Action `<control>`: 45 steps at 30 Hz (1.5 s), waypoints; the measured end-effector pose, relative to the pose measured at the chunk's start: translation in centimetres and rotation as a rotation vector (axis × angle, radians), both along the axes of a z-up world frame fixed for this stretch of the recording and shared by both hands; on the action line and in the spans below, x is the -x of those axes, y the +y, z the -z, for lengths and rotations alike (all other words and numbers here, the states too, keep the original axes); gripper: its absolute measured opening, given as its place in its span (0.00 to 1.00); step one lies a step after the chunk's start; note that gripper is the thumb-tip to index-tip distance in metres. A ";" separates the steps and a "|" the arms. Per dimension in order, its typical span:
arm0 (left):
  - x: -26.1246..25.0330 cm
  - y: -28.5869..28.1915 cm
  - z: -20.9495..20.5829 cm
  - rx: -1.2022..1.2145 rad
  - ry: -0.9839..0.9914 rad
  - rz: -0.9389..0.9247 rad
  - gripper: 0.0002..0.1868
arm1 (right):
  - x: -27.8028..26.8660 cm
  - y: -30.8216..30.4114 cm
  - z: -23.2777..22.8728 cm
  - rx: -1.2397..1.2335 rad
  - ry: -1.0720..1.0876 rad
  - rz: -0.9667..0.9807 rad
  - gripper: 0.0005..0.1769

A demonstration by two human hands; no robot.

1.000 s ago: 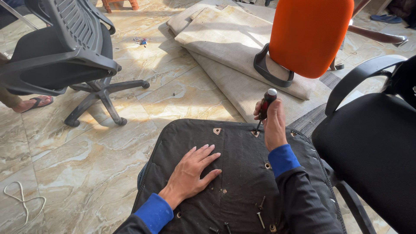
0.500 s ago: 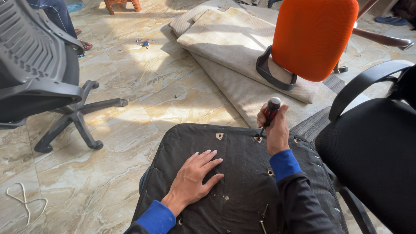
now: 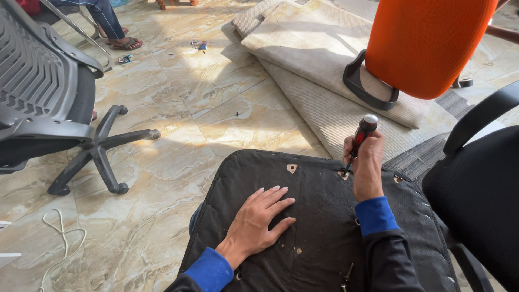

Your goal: The person uses a screwdriver to remove screws from the underside of a black upholstered chair seat. They unscrew fasteners one by one and place them on the seat surface.

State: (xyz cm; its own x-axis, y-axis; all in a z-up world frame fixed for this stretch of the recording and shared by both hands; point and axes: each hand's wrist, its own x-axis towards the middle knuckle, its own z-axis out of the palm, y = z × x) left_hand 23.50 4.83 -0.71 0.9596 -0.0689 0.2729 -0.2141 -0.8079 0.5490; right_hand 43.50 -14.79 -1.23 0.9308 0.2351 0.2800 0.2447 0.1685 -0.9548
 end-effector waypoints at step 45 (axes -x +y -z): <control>-2.9 -8.1 -2.1 -0.025 -0.144 0.248 0.24 | 1.1 -14.0 -3.4 -0.254 -0.056 0.261 0.33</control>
State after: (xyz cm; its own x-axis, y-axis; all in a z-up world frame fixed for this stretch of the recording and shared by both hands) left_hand 26.43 -3.29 1.37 0.8639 -0.3049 0.4008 -0.4813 -0.7342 0.4789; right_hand 42.39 -28.76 2.22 0.9318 -0.0920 0.3510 0.3614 0.3229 -0.8747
